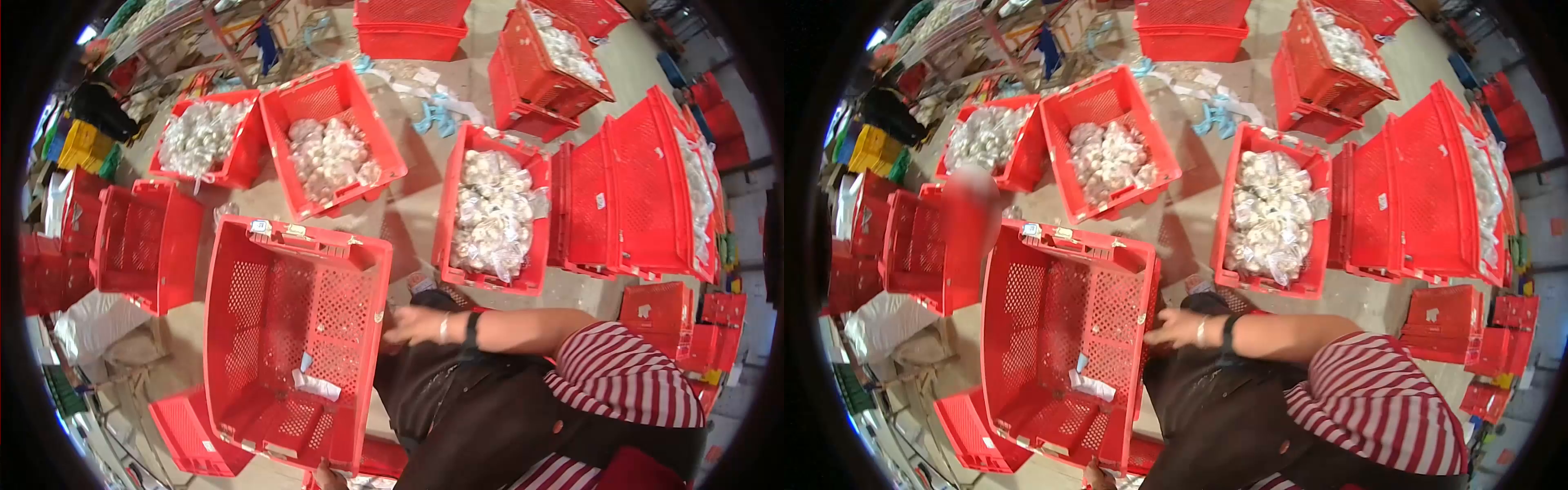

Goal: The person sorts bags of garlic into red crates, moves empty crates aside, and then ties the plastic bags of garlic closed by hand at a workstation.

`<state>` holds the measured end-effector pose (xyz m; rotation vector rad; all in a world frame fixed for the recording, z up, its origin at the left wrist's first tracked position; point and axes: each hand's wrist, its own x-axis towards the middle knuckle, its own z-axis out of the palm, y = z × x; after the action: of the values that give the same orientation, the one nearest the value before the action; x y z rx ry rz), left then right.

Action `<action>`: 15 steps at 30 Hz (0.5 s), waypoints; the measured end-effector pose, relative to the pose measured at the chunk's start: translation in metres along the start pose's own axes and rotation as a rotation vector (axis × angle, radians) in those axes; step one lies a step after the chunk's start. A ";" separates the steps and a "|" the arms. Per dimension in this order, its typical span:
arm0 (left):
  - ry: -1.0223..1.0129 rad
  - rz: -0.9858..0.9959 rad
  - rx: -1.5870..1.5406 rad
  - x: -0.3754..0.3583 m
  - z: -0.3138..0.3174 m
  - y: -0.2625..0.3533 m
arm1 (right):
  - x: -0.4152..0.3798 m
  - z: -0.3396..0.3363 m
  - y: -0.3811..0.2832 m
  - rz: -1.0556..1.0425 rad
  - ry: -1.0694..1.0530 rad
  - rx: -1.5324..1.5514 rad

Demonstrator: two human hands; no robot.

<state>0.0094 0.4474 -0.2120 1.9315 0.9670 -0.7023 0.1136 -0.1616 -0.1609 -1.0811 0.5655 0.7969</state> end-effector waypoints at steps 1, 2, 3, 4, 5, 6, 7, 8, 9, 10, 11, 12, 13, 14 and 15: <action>0.148 0.096 0.553 -0.028 -0.007 0.001 | 0.013 0.024 0.011 0.007 0.005 0.026; 0.070 0.031 0.061 -0.051 0.005 0.034 | 0.008 0.048 0.001 0.017 0.014 0.121; 0.057 0.033 0.067 -0.067 0.012 0.053 | -0.001 0.068 -0.016 0.022 0.047 0.203; 0.040 0.012 0.002 -0.080 0.014 0.067 | 0.011 0.078 -0.011 0.022 0.151 0.242; 0.023 -0.009 -0.059 -0.093 0.014 0.080 | 0.020 0.084 -0.004 0.023 0.255 0.286; 0.007 -0.027 -0.113 -0.106 0.012 0.099 | 0.016 0.087 -0.005 0.021 0.267 0.307; 0.011 -0.041 0.047 -0.123 0.014 0.126 | 0.012 0.085 -0.008 -0.031 0.319 0.290; 0.025 -0.100 -0.127 -0.107 0.006 0.109 | 0.006 0.084 -0.008 -0.078 0.373 0.275; 0.039 -0.159 -0.303 -0.107 0.012 0.119 | 0.001 0.081 -0.005 -0.078 0.388 0.302; -0.017 -0.141 0.037 -0.117 0.006 0.130 | -0.009 0.077 0.002 -0.079 0.405 0.332; 0.028 -0.099 0.008 -0.136 0.019 0.150 | -0.020 0.073 0.014 -0.079 0.423 0.356; -0.009 -0.068 -0.023 -0.124 0.013 0.137 | -0.030 0.064 0.032 -0.104 0.403 0.410; -0.046 -0.036 -0.060 -0.108 0.011 0.123 | -0.041 0.053 0.051 -0.134 0.382 0.460; -0.052 -0.036 -0.046 -0.102 0.011 0.117 | -0.058 0.047 0.061 -0.102 0.467 0.467; -0.100 0.029 -0.127 -0.101 0.010 0.113 | -0.068 0.034 0.082 -0.089 0.555 0.412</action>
<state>0.0475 0.3634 -0.0912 1.7797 0.8990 -0.6978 0.0085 -0.1297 -0.1421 -0.9274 1.0890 0.2701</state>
